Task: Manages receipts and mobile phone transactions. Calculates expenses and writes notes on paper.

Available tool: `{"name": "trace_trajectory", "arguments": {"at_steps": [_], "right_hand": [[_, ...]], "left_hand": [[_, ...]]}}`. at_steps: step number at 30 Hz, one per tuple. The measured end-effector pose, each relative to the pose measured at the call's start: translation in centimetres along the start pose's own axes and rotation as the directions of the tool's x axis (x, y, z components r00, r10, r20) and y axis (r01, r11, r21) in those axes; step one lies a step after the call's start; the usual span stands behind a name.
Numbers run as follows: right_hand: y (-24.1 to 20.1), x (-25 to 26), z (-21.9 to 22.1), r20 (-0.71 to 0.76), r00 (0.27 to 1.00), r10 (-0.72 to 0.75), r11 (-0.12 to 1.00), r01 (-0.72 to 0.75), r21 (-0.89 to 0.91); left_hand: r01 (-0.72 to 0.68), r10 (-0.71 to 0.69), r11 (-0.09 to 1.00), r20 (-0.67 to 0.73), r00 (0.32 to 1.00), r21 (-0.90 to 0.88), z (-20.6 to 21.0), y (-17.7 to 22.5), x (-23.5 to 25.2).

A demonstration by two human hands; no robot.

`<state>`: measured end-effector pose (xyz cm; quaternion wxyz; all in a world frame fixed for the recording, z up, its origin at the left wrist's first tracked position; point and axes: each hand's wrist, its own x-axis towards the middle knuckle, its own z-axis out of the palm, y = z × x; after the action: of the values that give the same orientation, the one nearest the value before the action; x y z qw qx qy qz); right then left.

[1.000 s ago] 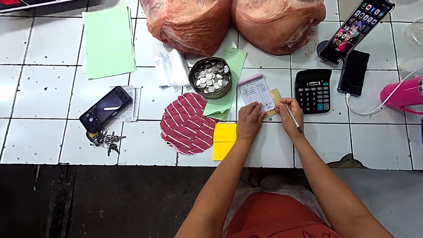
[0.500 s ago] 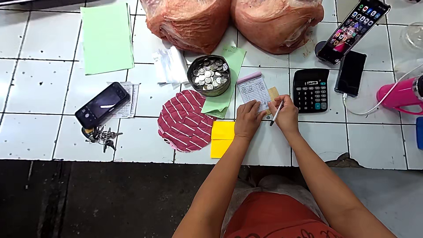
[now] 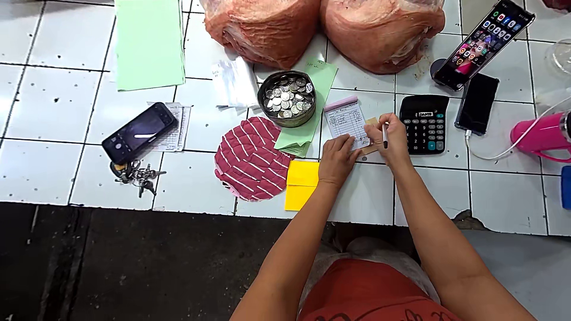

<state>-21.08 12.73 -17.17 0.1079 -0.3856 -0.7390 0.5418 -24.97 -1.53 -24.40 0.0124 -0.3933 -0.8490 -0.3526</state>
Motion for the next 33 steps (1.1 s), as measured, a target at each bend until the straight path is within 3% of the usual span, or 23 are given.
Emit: {"name": "trace_trajectory", "arguments": {"at_steps": [5, 15, 19, 23, 28, 33], "right_hand": [[0.7, -1.3, -1.9, -0.007, 0.999, -0.04, 0.943, 0.035, -0.331], [0.9, -1.5, -0.2, 0.004, 0.999, 0.033, 0.882, -0.027, -0.471], [0.2, -1.3, -0.8, 0.038, 0.998, 0.056, 0.905, -0.035, -0.424], [-0.2, 0.0, -0.7, 0.063, 0.998, 0.016, 0.976, -0.002, -0.219], [2.4, 0.1, -0.6, 0.068, 0.982, -0.179, 0.982, 0.173, 0.08], [4.9, 0.5, -0.5, -0.039, 0.985, -0.17, 0.975, 0.174, 0.141]], "left_hand": [[0.003, -0.003, 1.0, 0.0, 1.0, -0.001, 0.1, -0.1, 0.1], [-0.01, 0.01, 1.0, -0.008, 1.0, 0.017, 0.2, -0.2, 0.1], [-0.019, 0.019, 1.0, -0.024, 1.0, 0.02, 0.3, -0.1, 0.1], [-0.018, 0.018, 1.0, -0.027, 0.999, 0.01, 0.1, -0.1, 0.1], [0.009, -0.01, 1.0, -0.044, 0.999, -0.012, 0.2, 0.0, 0.1], [0.04, -0.037, 0.998, -0.089, 0.995, 0.038, 0.0, 0.2, 0.4]]}}
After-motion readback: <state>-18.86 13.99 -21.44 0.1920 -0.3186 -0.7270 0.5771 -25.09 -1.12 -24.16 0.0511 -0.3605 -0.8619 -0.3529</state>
